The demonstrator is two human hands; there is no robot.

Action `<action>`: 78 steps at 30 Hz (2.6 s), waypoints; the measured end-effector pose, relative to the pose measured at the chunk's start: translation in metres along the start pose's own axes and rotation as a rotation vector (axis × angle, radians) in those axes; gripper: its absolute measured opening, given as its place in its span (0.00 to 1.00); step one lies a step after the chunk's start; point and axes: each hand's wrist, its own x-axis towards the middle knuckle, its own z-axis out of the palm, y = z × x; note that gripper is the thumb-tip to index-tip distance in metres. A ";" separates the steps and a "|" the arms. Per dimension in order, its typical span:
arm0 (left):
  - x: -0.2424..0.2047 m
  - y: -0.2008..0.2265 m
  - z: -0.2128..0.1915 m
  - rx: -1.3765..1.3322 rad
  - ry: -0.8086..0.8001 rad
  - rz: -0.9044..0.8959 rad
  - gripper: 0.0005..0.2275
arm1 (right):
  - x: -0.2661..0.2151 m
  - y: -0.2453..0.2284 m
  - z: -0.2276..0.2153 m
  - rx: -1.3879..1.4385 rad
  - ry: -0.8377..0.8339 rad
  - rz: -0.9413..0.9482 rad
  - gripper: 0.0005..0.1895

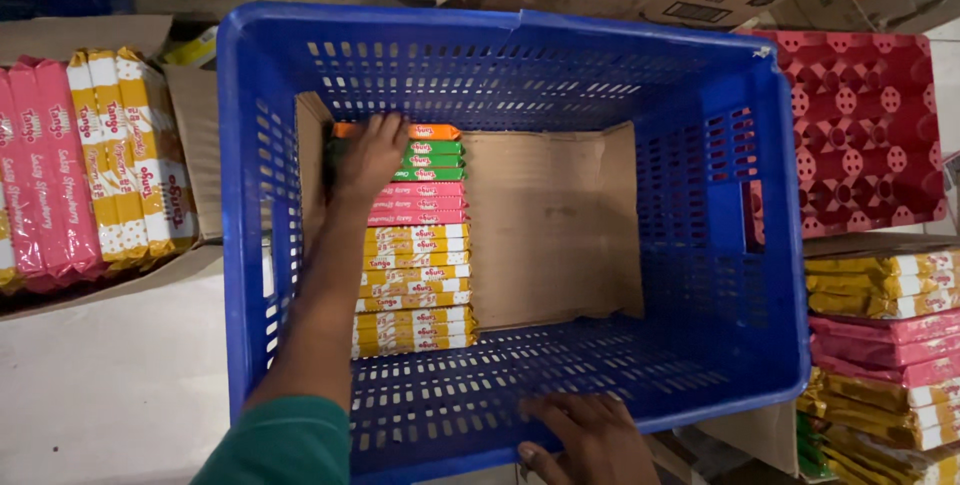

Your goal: The person picks up various colorful snack packets from a cardboard box and places them into a blue plastic basket. The person arranges the packets in neat rows inside the basket, handling them by hand.

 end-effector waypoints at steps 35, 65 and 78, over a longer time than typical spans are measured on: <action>-0.037 0.166 -0.185 0.008 -0.945 0.598 0.27 | -0.030 -0.035 -0.112 0.202 -0.013 -0.047 0.29; -0.055 0.372 -0.334 -0.107 -0.064 0.575 0.41 | -0.497 0.154 -0.024 0.484 1.149 1.521 0.50; -0.058 0.378 -0.340 -0.114 -0.023 0.557 0.43 | -0.501 0.152 -0.028 0.793 1.133 1.615 0.60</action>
